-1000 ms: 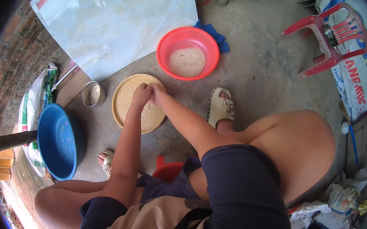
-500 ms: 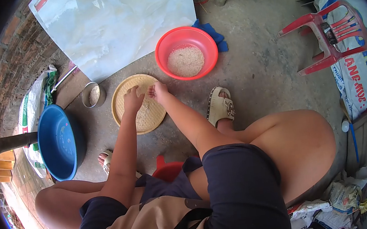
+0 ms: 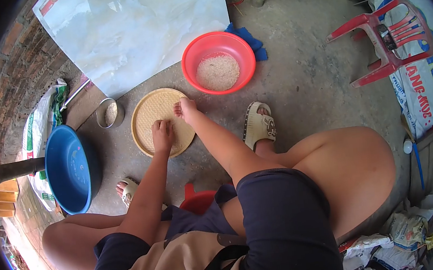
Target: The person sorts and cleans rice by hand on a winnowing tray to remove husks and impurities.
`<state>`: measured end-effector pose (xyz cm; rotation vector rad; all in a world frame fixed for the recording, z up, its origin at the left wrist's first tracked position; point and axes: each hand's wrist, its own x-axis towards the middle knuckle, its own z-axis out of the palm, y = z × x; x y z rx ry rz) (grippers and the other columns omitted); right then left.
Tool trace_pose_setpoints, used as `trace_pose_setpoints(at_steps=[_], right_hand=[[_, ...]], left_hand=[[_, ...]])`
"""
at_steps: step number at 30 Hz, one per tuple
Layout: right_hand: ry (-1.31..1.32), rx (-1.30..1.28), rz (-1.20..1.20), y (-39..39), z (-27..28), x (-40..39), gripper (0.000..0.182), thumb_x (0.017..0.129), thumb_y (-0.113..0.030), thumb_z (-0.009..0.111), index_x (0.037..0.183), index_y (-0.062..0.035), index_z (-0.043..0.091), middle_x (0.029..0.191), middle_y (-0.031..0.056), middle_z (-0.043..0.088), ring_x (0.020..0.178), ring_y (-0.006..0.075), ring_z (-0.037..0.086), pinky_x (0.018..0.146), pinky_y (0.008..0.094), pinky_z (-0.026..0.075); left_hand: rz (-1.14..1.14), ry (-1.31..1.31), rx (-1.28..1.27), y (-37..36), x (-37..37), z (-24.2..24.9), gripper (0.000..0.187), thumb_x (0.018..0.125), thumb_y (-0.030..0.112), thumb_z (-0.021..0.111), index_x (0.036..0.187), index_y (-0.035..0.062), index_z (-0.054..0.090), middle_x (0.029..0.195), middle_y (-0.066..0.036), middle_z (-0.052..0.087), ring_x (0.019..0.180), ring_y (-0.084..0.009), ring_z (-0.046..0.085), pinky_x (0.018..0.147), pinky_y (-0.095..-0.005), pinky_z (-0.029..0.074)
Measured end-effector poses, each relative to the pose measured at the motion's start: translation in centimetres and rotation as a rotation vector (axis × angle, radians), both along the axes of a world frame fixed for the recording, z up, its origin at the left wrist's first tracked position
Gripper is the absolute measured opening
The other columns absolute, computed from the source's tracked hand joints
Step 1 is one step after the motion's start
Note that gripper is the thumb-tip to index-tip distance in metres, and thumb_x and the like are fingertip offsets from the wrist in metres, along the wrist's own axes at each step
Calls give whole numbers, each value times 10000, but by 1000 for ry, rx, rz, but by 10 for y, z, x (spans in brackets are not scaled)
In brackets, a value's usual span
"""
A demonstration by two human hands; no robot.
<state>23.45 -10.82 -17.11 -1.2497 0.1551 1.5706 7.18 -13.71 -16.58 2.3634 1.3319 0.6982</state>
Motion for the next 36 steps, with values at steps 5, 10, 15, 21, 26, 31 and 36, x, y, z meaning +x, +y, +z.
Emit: trace_pose_setpoints(at_steps=[5,10,15,21,26,31,36], right_hand=[[-8,11,17,-3,-1,-1,251,834,-213,409,734,-29,547,633,91,582,525,200,555,496,313,463],[-28,1,25,-3,-4,0,262,846,-231,416,747,-27,548,648,91,590,529,199,560,506,317,470],[-50,-1,29,-2,-4,-1,271,849,-240,416,755,-24,552,668,98,596,549,207,570,521,331,477],[-50,-2,32,0,-10,-1,282,851,-241,406,780,-13,557,688,111,600,579,220,582,542,342,484],[-59,-4,38,-2,-9,-1,287,851,-238,400,787,-8,559,691,118,601,585,223,584,551,344,486],[-65,-2,42,-1,-9,-2,284,850,-233,399,791,-8,562,701,120,603,590,223,586,553,349,486],[-76,-7,48,-3,-6,-2,282,849,-230,401,790,-9,564,693,116,598,584,221,584,551,348,487]], left_hand=[[-36,-62,-56,9,-5,-6,80,800,81,571,860,30,558,863,-159,546,844,-342,540,747,-428,455],[105,-101,-204,18,0,1,93,781,18,577,865,16,537,802,-135,581,734,-303,577,683,-378,472],[283,-894,-934,46,5,6,138,779,12,608,896,45,544,781,-53,586,714,-173,583,662,-293,472],[32,-1870,-1417,72,11,40,48,794,26,496,832,-2,490,721,-55,444,635,-151,391,625,-271,386],[119,-1883,-1436,67,22,59,40,804,51,484,802,11,480,702,-51,435,625,-155,390,605,-265,368],[131,-2049,-1478,64,16,46,118,857,106,441,777,23,469,633,-30,393,569,-142,357,523,-266,323],[-190,-2460,-1583,64,10,49,235,897,173,413,685,71,414,562,15,319,472,-100,270,425,-238,238]])
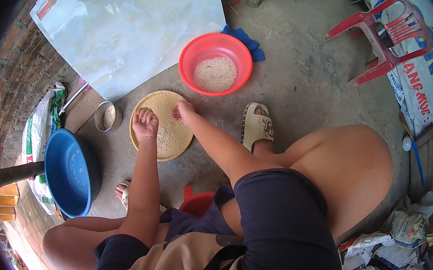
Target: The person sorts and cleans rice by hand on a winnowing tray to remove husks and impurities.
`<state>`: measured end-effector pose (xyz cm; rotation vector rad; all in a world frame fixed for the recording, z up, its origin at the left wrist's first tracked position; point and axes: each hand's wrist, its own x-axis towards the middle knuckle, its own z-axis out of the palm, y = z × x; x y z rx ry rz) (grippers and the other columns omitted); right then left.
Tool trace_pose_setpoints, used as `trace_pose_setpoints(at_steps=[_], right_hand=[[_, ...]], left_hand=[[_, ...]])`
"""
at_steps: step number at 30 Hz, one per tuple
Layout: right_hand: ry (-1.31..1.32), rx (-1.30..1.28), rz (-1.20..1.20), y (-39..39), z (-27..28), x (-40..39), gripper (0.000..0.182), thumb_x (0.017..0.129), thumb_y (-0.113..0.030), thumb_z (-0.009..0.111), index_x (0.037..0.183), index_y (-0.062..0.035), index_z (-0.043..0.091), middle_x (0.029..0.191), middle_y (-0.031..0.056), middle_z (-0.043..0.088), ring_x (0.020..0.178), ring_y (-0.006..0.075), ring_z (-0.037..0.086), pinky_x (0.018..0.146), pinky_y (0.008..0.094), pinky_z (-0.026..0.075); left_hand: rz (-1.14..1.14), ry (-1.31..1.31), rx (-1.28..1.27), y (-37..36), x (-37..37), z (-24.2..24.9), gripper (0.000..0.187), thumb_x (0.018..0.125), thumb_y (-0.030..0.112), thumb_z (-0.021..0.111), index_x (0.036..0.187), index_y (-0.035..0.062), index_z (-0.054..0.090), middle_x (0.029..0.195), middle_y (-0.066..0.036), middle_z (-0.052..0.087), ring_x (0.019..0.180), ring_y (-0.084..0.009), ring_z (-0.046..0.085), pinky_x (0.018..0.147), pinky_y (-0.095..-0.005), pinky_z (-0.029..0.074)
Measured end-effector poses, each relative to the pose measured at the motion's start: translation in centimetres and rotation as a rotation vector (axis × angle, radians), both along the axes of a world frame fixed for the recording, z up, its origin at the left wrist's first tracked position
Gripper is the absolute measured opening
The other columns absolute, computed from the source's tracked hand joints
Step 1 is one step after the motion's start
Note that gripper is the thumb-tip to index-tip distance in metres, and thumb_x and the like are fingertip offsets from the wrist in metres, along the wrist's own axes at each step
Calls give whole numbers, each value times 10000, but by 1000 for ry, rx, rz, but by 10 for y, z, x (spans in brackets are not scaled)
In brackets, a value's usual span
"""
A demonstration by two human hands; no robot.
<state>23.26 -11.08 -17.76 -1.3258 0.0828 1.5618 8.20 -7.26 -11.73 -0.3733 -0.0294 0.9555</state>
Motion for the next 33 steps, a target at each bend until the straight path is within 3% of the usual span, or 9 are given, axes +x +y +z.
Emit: trace_pose_setpoints(at_steps=[4,12,19,22,24,25,28,29,33], right_hand=[[0,10,0,1,-1,-1,278,846,-224,402,781,-9,566,677,111,592,567,217,578,536,340,488],[-18,3,14,1,3,-3,277,843,-222,402,779,-9,568,695,120,607,584,224,591,557,348,499],[1,13,49,3,-1,-5,313,867,-275,413,799,-8,563,735,129,612,647,237,602,624,361,509],[132,12,105,6,2,-6,333,896,-284,392,812,-8,557,741,124,605,677,243,603,642,356,508],[234,39,96,10,2,-8,325,908,-283,379,850,-15,554,768,123,605,703,239,602,656,358,510],[334,65,85,12,0,-9,319,919,-281,366,887,-22,550,795,122,605,729,236,602,669,361,511],[386,260,3,13,-5,-14,273,920,-267,360,965,-58,530,857,106,600,769,209,592,698,353,515],[385,261,3,12,-4,-14,273,920,-267,360,965,-58,530,857,106,600,769,209,592,698,353,515],[506,447,-314,9,-4,-10,203,888,-224,399,879,-88,550,787,83,606,657,197,585,576,321,483]], left_hand=[[-39,62,101,4,2,10,292,905,195,406,630,103,375,538,20,299,448,-95,240,407,-230,212],[-208,723,-55,1,16,9,434,939,246,302,525,164,198,447,27,158,375,-106,125,347,-252,115],[-293,1071,-46,0,23,14,407,915,242,329,540,181,186,444,38,162,360,-100,134,342,-258,118],[-333,1286,130,-1,34,18,360,902,231,370,553,150,346,457,33,275,362,-97,226,349,-261,187],[-225,1678,443,-4,47,20,291,896,227,403,705,62,548,526,-5,434,419,-106,368,406,-264,307],[-335,1750,598,-5,46,25,328,899,252,422,878,-15,611,675,-75,565,582,-167,522,556,-309,428],[-284,1945,1000,-5,62,-5,349,902,282,443,927,-26,605,782,-111,595,738,-209,558,704,-337,446],[-423,2028,1117,0,63,-18,406,900,326,458,1038,-32,591,991,-191,600,954,-286,561,859,-357,422],[-283,2194,1491,-15,64,5,468,890,358,464,1152,-18,557,1170,-263,531,1128,-351,493,966,-384,370]])
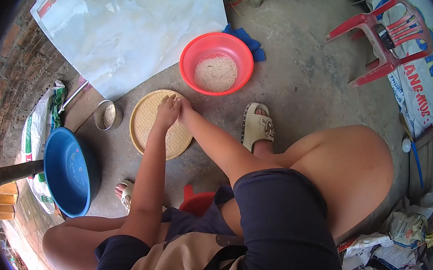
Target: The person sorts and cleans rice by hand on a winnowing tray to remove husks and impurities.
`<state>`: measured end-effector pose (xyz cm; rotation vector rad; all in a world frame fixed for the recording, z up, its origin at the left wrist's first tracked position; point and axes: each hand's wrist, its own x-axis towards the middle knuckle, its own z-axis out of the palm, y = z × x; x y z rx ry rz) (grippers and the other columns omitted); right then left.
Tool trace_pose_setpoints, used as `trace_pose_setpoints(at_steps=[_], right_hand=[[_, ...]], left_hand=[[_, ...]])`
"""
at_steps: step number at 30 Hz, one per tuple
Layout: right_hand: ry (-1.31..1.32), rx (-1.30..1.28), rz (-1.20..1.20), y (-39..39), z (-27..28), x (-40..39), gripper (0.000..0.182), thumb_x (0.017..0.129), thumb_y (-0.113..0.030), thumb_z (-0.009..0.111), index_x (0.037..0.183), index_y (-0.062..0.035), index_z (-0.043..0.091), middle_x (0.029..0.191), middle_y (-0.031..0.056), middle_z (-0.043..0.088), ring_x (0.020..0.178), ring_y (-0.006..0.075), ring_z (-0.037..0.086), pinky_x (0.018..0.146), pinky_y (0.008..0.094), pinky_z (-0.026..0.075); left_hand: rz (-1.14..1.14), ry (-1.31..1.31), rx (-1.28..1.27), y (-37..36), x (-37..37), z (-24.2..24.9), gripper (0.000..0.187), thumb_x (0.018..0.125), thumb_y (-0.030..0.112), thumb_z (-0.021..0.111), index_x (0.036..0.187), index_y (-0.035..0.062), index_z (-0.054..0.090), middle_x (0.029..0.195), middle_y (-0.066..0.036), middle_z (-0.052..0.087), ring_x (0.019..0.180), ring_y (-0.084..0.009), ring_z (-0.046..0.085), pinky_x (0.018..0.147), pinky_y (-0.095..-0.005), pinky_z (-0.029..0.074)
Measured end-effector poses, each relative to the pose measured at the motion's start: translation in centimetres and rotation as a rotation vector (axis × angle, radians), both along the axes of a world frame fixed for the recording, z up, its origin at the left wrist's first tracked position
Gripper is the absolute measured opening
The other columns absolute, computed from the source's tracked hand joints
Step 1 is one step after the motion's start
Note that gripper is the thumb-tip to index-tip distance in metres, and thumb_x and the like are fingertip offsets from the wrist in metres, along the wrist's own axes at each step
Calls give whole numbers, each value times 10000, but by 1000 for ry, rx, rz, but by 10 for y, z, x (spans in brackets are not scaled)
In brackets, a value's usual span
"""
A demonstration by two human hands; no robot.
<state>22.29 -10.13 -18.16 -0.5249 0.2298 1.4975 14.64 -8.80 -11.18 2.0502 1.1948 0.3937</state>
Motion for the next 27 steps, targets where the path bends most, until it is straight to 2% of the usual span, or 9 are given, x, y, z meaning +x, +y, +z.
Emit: trace_pose_setpoints(at_steps=[2,5,6,8,13,15,18,22,27], right_hand=[[-254,-164,222,14,-36,14,219,866,-230,422,830,-57,551,743,95,610,618,204,581,517,314,454],[-313,-398,153,1,11,11,246,846,-244,433,775,-35,541,684,101,598,585,202,570,505,307,455],[-313,-398,153,0,9,12,246,846,-244,433,775,-35,541,684,101,598,585,202,570,505,307,455],[-372,-436,224,-1,6,15,318,895,-278,383,754,-36,533,653,76,566,560,190,541,529,304,453],[-399,-467,238,-5,4,15,332,892,-295,400,722,-44,535,625,69,552,543,183,526,524,294,445],[-392,-472,237,-5,3,15,335,892,-298,402,719,-44,535,621,69,550,538,184,523,520,294,441],[-410,-450,266,-6,4,15,338,891,-302,404,718,-43,535,619,69,549,530,187,518,512,295,433],[-432,-461,255,-6,3,13,291,855,-256,408,704,-37,527,592,72,540,481,184,505,468,301,427],[-459,-470,252,-7,5,10,256,828,-217,409,685,-33,515,566,75,534,438,177,498,437,301,430]], left_hand=[[94,151,100,2,-7,4,526,878,386,472,1254,19,495,1312,-290,405,1245,-408,369,1036,-429,299],[161,203,183,7,-26,-14,559,870,405,479,1299,47,451,1347,-281,368,1262,-425,337,1048,-450,276],[149,255,150,8,-32,-18,610,869,430,475,1358,80,374,1389,-270,309,1294,-433,276,1064,-465,243],[182,330,135,2,-41,-29,629,868,444,474,1374,92,349,1409,-256,282,1312,-430,238,1071,-472,222],[250,480,70,-26,-53,-35,668,866,473,471,1406,122,295,1462,-208,201,1353,-418,136,1087,-486,170],[211,509,236,-34,-59,-50,674,859,479,480,1405,128,298,1475,-186,184,1363,-400,120,1090,-479,163],[146,378,397,-48,-68,-58,659,843,461,518,1384,127,342,1462,-185,222,1354,-391,163,1085,-466,188],[33,268,412,-60,-85,-46,637,813,425,574,1349,128,400,1432,-166,298,1335,-359,236,1077,-442,222],[11,242,440,-67,-98,-32,506,758,337,652,1200,120,538,1236,-107,503,1144,-308,454,973,-429,351]])
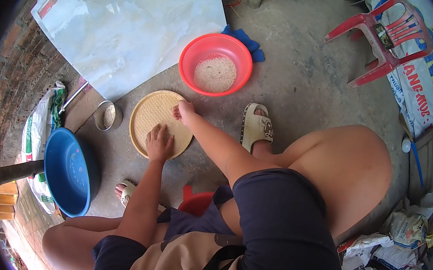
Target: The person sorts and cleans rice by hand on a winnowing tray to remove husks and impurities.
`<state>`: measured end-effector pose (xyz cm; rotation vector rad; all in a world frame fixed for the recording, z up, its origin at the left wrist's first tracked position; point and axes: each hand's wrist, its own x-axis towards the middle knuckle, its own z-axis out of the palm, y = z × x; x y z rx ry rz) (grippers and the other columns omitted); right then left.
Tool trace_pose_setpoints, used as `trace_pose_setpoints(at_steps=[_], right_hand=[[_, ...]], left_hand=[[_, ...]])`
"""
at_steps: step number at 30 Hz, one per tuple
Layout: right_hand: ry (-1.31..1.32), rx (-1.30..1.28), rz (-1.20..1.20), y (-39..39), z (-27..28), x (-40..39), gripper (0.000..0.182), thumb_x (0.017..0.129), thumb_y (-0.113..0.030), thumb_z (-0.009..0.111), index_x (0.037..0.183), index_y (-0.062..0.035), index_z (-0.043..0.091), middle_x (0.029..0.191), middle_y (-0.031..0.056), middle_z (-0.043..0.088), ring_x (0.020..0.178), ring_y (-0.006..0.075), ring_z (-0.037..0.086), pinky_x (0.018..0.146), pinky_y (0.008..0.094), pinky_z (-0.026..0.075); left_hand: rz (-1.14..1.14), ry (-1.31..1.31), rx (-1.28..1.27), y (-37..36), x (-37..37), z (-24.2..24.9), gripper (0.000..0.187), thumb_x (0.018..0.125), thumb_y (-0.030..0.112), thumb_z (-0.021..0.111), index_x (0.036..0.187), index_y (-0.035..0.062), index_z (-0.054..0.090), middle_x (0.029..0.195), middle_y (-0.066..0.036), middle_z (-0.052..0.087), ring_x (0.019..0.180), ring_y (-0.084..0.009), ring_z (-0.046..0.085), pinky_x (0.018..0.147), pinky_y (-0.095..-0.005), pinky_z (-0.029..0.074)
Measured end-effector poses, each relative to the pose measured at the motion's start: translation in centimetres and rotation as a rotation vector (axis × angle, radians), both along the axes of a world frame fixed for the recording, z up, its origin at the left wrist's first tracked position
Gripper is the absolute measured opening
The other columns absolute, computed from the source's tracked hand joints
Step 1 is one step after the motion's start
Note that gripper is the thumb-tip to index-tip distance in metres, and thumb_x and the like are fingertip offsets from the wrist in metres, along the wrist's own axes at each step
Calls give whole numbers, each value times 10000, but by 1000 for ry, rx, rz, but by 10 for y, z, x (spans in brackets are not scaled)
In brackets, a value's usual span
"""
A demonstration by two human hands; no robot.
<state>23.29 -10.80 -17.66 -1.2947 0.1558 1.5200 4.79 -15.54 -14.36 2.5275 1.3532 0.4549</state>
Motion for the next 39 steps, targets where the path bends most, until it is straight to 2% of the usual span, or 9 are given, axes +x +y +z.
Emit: trace_pose_setpoints(at_steps=[9,16,18,19,22,26,30,32,39], right_hand=[[-22,4,26,0,3,-5,240,838,-196,416,682,-37,506,555,67,516,429,168,493,411,292,425],[-16,7,94,0,-9,-4,275,869,-260,430,763,-35,548,643,78,574,539,191,543,514,320,454],[-27,3,103,-1,-10,-3,278,869,-266,431,765,-37,550,645,78,577,545,194,548,521,321,457],[-51,-4,114,-1,-11,-2,280,869,-271,432,771,-37,552,658,80,581,559,197,555,533,324,462],[-81,-5,119,-3,-9,-2,285,868,-278,432,781,-36,555,684,84,589,586,202,565,557,331,470],[-60,17,122,-3,-13,-1,290,868,-278,431,792,-28,558,720,94,595,623,209,574,584,344,478],[-69,18,119,-4,-7,-2,293,870,-274,429,805,-20,558,729,99,597,624,212,575,590,345,480],[-84,8,129,-4,-5,-2,293,871,-271,428,820,-14,558,742,103,599,631,214,579,596,345,483],[-93,2,102,-5,-2,-1,270,836,-213,421,775,6,567,698,130,608,577,230,598,537,344,499]], left_hand=[[77,-177,-23,1,-13,-23,134,809,129,587,914,48,578,923,-125,557,887,-321,549,758,-405,452],[247,-302,-111,27,0,-28,72,819,73,583,858,12,581,821,-120,599,749,-278,588,681,-360,474],[465,-896,-849,43,10,-25,71,832,81,603,854,15,589,759,-61,585,716,-185,577,639,-291,469],[465,-896,-849,50,15,-19,71,832,81,603,854,15,589,759,-61,585,716,-185,577,639,-291,469],[379,-1586,-1452,68,22,9,68,847,89,588,881,31,579,763,-25,563,686,-122,532,630,-233,468],[73,-1924,-1661,66,33,32,70,804,91,528,803,29,494,712,-31,439,633,-116,426,577,-197,395],[181,-2035,-1684,61,39,35,68,788,116,467,766,53,478,673,-32,402,561,-119,374,481,-197,334],[-2,-2178,-1800,59,34,24,82,795,113,510,771,43,475,657,-16,377,510,-98,351,427,-208,304],[-99,-2286,-1906,58,32,23,243,890,185,448,666,99,409,529,27,282,405,-82,259,359,-215,233]])
